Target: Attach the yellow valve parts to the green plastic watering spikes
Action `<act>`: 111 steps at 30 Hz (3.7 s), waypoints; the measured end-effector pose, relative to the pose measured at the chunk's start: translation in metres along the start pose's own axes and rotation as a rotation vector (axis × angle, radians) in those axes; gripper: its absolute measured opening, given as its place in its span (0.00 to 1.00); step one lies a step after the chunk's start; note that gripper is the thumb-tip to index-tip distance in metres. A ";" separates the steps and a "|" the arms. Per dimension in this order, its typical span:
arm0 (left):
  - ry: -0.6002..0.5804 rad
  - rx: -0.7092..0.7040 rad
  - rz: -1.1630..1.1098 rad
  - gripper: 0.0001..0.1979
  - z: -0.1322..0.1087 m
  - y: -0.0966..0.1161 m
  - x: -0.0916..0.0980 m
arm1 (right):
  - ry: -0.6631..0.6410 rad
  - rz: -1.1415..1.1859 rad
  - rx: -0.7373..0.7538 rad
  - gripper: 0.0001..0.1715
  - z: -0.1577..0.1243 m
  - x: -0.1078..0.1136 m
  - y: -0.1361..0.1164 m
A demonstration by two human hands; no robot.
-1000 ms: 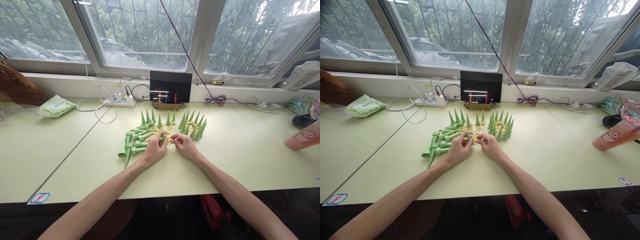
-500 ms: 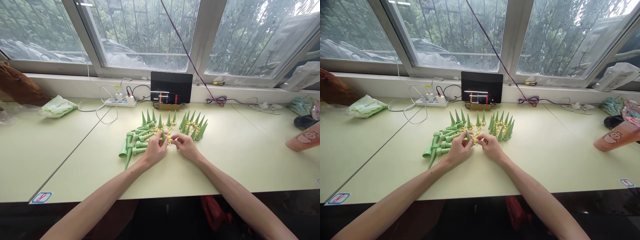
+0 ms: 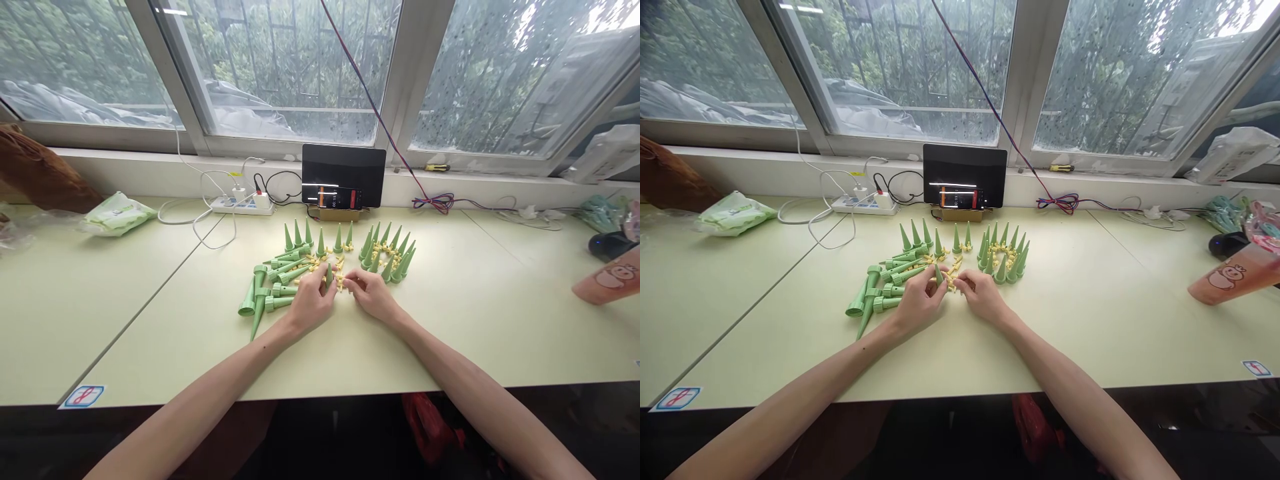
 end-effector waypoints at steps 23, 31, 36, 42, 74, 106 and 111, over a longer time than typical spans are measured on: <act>-0.052 -0.064 0.016 0.11 -0.001 0.002 0.000 | -0.002 -0.075 0.034 0.21 0.000 -0.001 0.004; -0.126 0.015 -0.032 0.12 0.001 -0.008 -0.005 | -0.001 -0.068 0.006 0.19 0.000 0.002 0.001; -0.108 0.106 -0.130 0.14 0.003 -0.011 -0.004 | -0.001 -0.018 0.014 0.12 0.000 0.002 0.001; -0.052 0.143 -0.222 0.15 0.005 -0.011 -0.002 | -0.014 0.068 -0.029 0.12 0.000 0.000 0.003; -0.075 -0.040 -0.020 0.11 0.000 -0.009 -0.003 | -0.004 0.100 -0.015 0.14 0.000 0.001 0.000; -0.060 0.034 -0.062 0.11 0.004 -0.008 0.001 | 0.005 0.073 0.018 0.10 0.001 0.001 0.001; -0.068 0.010 -0.051 0.11 0.004 -0.006 0.001 | -0.002 0.004 0.028 0.16 0.002 0.001 0.001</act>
Point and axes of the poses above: each hand's wrist, its own z-axis towards the middle knuckle, its own x-axis out of the back of the hand, y = z × x, the point moved 4 cm from there along z, towards the middle knuckle, and after that the axes turned 8 degrees about y, right-handed, at the moved point
